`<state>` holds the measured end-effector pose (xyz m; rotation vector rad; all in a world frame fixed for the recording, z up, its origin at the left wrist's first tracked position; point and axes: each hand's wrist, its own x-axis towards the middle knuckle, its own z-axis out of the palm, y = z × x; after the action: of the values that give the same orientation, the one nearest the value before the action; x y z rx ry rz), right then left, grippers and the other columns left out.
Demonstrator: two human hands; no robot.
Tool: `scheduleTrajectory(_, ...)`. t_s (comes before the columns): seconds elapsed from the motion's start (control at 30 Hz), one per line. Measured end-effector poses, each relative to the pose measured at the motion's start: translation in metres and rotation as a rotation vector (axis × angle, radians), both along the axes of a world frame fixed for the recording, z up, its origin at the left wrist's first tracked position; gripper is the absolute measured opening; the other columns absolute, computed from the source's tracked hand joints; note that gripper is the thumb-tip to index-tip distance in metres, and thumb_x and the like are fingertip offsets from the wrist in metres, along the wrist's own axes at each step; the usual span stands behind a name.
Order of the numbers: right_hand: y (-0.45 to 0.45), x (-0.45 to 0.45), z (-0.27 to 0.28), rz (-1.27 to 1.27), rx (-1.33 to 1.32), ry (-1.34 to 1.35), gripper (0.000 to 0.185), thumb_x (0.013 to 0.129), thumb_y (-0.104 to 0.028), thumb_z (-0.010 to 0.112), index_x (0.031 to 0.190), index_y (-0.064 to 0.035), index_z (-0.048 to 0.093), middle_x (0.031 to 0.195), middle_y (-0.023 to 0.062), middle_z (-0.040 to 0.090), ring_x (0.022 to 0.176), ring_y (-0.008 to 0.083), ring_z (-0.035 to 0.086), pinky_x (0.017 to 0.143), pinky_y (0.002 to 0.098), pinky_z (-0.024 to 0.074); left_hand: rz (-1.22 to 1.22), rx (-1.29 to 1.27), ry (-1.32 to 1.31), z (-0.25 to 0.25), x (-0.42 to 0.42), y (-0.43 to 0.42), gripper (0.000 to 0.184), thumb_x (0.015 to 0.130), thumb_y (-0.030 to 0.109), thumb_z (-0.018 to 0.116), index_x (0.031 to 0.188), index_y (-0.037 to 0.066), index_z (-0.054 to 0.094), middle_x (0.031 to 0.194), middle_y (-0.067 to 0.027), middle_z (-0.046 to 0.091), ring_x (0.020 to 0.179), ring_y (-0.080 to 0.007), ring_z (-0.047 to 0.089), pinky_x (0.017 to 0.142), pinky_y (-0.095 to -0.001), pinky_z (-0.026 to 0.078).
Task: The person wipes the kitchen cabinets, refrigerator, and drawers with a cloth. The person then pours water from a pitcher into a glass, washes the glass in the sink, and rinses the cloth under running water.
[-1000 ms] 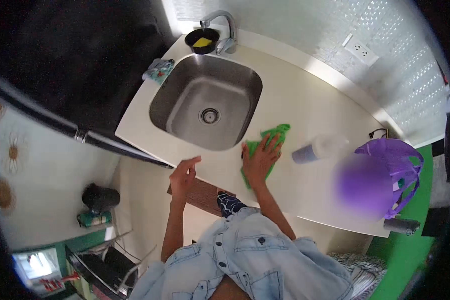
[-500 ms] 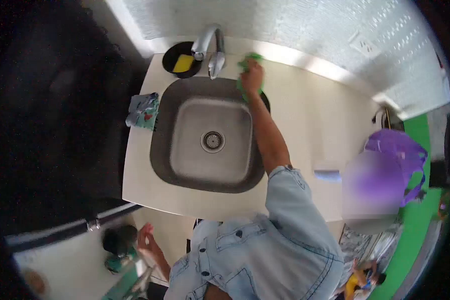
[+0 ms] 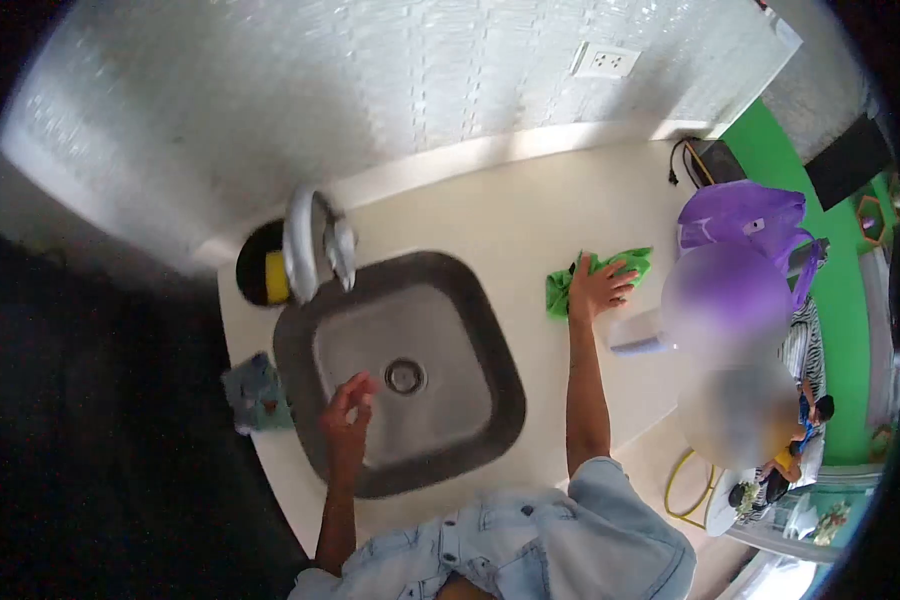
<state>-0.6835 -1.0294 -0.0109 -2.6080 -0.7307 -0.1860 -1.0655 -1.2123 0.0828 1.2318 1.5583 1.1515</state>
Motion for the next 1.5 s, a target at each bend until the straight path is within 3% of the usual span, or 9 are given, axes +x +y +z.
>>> scheduleTrajectory(0.23, 0.164, 0.028, 0.005, 0.396, -0.178, -0.184, 0.060, 0.085, -0.047, 0.037, 0.131, -0.0077, 0.033, 0.137, 0.0165, 0.025, 0.125, 0.0348, 0.025, 0.096, 0.0526, 0.0257, 0.049, -0.105, -0.719, -0.046, 0.013, 0.099, 0.055, 0.085, 0.013, 0.047, 0.133, 0.002, 0.023, 0.135, -0.0116, 0.032, 0.119, -0.0230, 0.038, 0.096, -0.0368, 0.032)
scheduleTrajectory(0.53, 0.119, -0.210, 0.003, 0.899, 0.282, -0.034, 0.056, 0.070, -0.014, 0.055, 0.124, -0.0039, 0.041, 0.130, 0.0183, 0.035, 0.120, 0.0347, 0.033, 0.096, 0.0485, 0.0290, 0.104, 0.043, -1.385, -0.045, 0.019, 0.138, 0.043, 0.086, 0.011, 0.045, 0.126, 0.001, 0.033, 0.133, -0.0134, 0.033, 0.125, -0.0260, 0.029, 0.105, -0.0398, 0.018)
scheduleTrajectory(0.8, 0.044, -0.286, 0.003, 1.301, 0.602, 0.155, 0.037, 0.063, -0.005, 0.057, 0.100, -0.0056, 0.059, 0.108, 0.0123, 0.053, 0.106, 0.0297, 0.048, 0.086, 0.0409, 0.0385, 0.077, 0.177, -1.283, -0.066, -0.007, 0.151, 0.020, 0.083, 0.007, 0.050, 0.100, -0.002, 0.049, 0.105, -0.0175, 0.052, 0.113, -0.0270, 0.041, 0.101, -0.0384, 0.027)
scheduleTrajectory(0.9, -0.017, -0.247, 0.001, 1.570, 0.359, 0.658, 0.029, 0.072, -0.001, 0.053, 0.099, -0.0053, 0.060, 0.106, 0.0099, 0.056, 0.101, 0.0284, 0.052, 0.085, 0.0351, 0.0414, 0.051, 0.195, -0.780, -0.055, -0.014, 0.152, 0.014, 0.081, 0.010, 0.056, 0.087, -0.002, 0.054, 0.085, -0.0166, 0.057, 0.094, -0.0283, 0.053, 0.090, -0.0360, 0.038)
scheduleTrajectory(1.0, -0.107, -0.157, 0.046, 1.428, 0.400, 1.283, 0.030, 0.077, 0.005, 0.047, 0.100, -0.0044, 0.061, 0.103, 0.0068, 0.059, 0.101, 0.0213, 0.052, 0.087, 0.0306, 0.0407, 0.291, -0.188, -1.283, -0.055, -0.036, 0.182, 0.012, 0.082, 0.005, 0.051, 0.082, -0.007, 0.050, 0.087, -0.0128, 0.058, 0.077, -0.0255, 0.056, 0.085, -0.0350, 0.045)
scheduleTrajectory(1.13, -0.194, -0.032, 0.124, 1.258, 0.285, 1.206, 0.038, 0.077, -0.002, 0.041, 0.112, -0.0027, 0.056, 0.114, 0.0085, 0.053, 0.108, 0.0183, 0.048, 0.096, 0.0296, 0.0333, -0.021, -0.044, 0.332, 0.020, -0.009, 0.164, 0.016, 0.086, 0.006, 0.047, 0.090, -0.009, 0.047, 0.093, -0.0188, 0.055, 0.095, -0.0285, 0.053, 0.092, -0.0403, 0.041)
scheduleTrajectory(1.2, -0.228, 0.015, 0.117, 1.165, 0.114, 1.125, 0.039, 0.078, -0.005, 0.045, 0.116, -0.0047, 0.052, 0.121, 0.0093, 0.048, 0.114, 0.0221, 0.043, 0.099, 0.0338, 0.0295, 0.420, -0.242, -1.328, 0.013, -0.013, 0.189, 0.026, 0.082, 0.014, 0.053, 0.099, -0.005, 0.054, 0.096, -0.0156, 0.058, 0.087, -0.0290, 0.056, 0.081, -0.0367, 0.045)
scheduleTrajectory(1.3, -0.271, 0.036, 0.051, 1.220, 0.039, 0.342, 0.042, 0.079, -0.009, 0.049, 0.121, -0.0077, 0.049, 0.128, 0.0106, 0.043, 0.120, 0.0274, 0.035, 0.101, 0.0384, 0.0252, 0.133, -0.238, -1.013, 0.002, -0.025, 0.171, 0.029, 0.083, 0.016, 0.049, 0.106, -0.003, 0.047, 0.099, -0.0137, 0.053, 0.091, -0.0257, 0.052, 0.079, -0.0378, 0.045)
scheduleTrajectory(1.5, -0.298, -0.059, 0.047, 1.720, -0.045, 0.383, 0.051, 0.070, -0.010, 0.061, 0.119, -0.0144, 0.051, 0.133, 0.0061, 0.038, 0.122, 0.0308, 0.033, 0.101, 0.0453, 0.0248, -0.366, -0.522, -0.567, -0.046, -0.072, 0.148, 0.020, 0.084, 0.020, 0.052, 0.096, 0.004, 0.055, 0.089, -0.0053, 0.056, 0.080, -0.0194, 0.053, 0.074, -0.0308, 0.044)
